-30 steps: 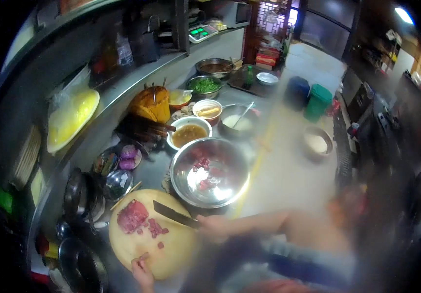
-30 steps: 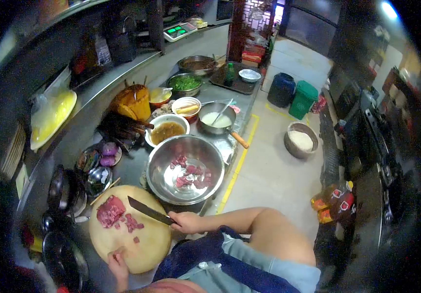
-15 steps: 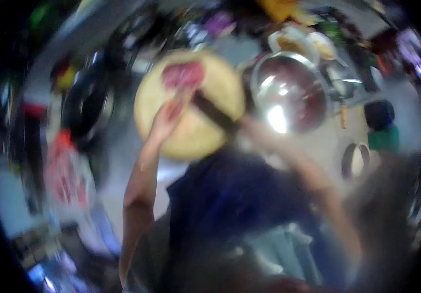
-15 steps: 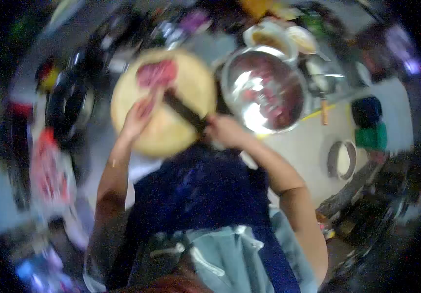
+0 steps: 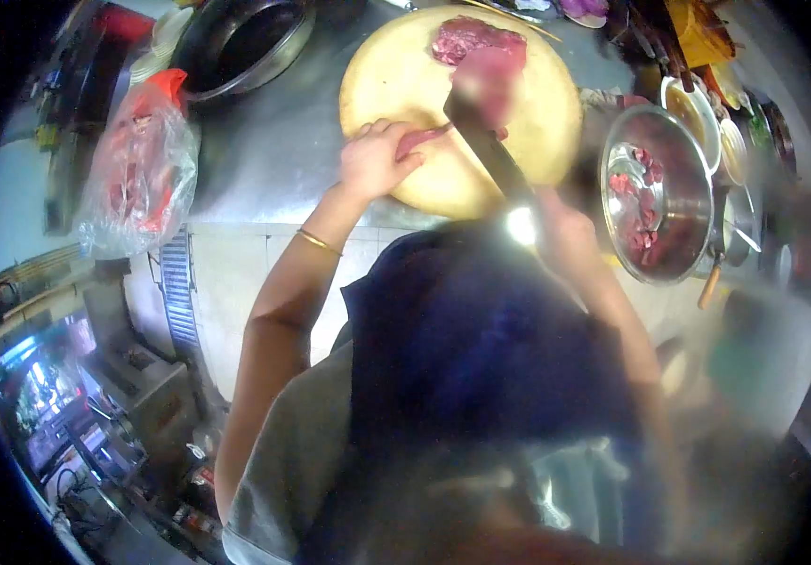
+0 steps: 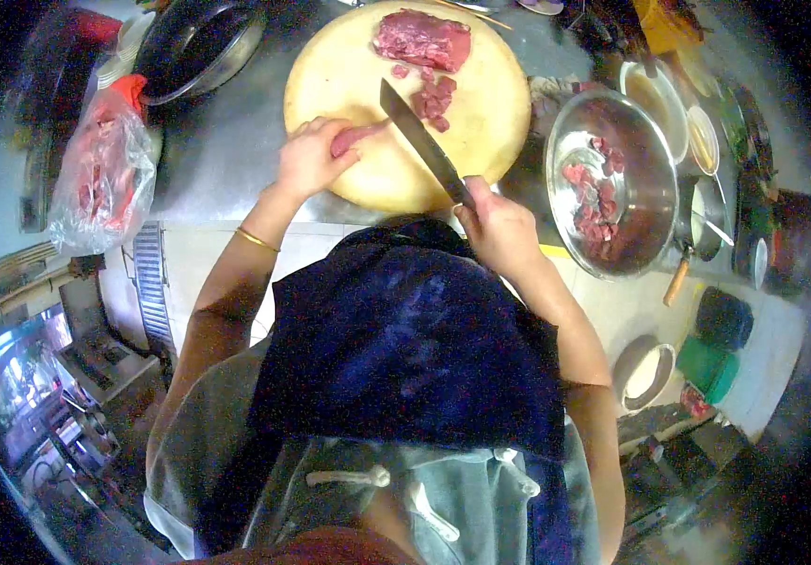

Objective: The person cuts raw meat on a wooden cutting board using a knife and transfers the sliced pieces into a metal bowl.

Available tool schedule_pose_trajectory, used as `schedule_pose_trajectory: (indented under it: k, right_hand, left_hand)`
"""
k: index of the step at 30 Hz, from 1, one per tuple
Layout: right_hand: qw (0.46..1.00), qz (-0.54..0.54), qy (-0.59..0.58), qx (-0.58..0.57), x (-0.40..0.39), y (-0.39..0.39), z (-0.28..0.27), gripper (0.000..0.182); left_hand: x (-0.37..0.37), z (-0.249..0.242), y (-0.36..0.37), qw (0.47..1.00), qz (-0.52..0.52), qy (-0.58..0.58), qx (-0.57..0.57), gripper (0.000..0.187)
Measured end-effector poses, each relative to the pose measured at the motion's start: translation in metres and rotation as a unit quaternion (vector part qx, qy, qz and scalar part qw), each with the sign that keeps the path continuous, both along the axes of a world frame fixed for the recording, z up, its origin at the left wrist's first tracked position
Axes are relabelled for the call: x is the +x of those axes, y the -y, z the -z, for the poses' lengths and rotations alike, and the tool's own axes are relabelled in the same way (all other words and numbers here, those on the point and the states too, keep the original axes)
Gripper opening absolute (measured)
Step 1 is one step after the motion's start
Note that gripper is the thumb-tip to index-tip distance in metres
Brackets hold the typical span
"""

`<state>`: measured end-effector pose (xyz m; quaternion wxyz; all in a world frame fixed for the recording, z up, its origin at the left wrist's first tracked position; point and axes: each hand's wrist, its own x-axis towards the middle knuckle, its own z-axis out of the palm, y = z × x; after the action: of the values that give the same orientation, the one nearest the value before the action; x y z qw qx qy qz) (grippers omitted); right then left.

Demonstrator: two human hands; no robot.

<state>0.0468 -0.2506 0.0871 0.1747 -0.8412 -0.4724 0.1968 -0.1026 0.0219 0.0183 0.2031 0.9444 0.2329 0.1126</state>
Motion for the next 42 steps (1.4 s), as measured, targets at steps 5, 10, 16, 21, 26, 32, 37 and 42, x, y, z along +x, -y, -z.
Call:
schedule_pose_trajectory:
  k: [5,10,16,21,26,32,37,42]
  right_hand:
    - [0.999,-0.029,0.004,-0.04,-0.006,-0.008,-0.007,0.03]
    - [0.993,-0.047,0.016,-0.107,-0.003,-0.037,-0.003,0.029]
    - [0.997,-0.066,0.012,-0.05,0.011,-0.079,0.022,0.03]
    - [0.997,-0.008,-0.044,-0.064,0.016,-0.04,0.026,0.03]
    - [0.996,-0.073,0.027,-0.054,-0.011,-0.026,-0.005,0.029]
    - [0.992,-0.094,0.016,-0.085,-0.019,-0.065,0.0,0.028]
    - [0.996,-0.093,0.0,-0.019,0.0,-0.098,0.03,0.032]
    - [0.992,-0.038,-0.092,-0.076,0.038,-0.04,0.028,0.037]
  left_hand:
    - [0.027,0.033,0.002,1.0,-0.012,-0.001,0.027,0.021]
    - [0.028,0.044,0.005,0.999,-0.024,0.011,0.025,0.018]
    - [0.016,0.041,0.003,0.996,-0.034,0.074,0.044,0.018]
    - [0.001,0.047,0.004,0.989,-0.035,0.121,0.077,0.022]
    - [0.006,0.05,0.003,0.991,-0.045,0.105,0.073,0.02]
    - [0.006,0.051,0.004,0.991,-0.038,0.09,0.089,0.02]
    - [0.003,0.056,0.004,0.988,-0.049,0.131,0.07,0.023]
    - [-0.01,0.037,0.008,0.991,-0.074,0.082,0.072,0.026]
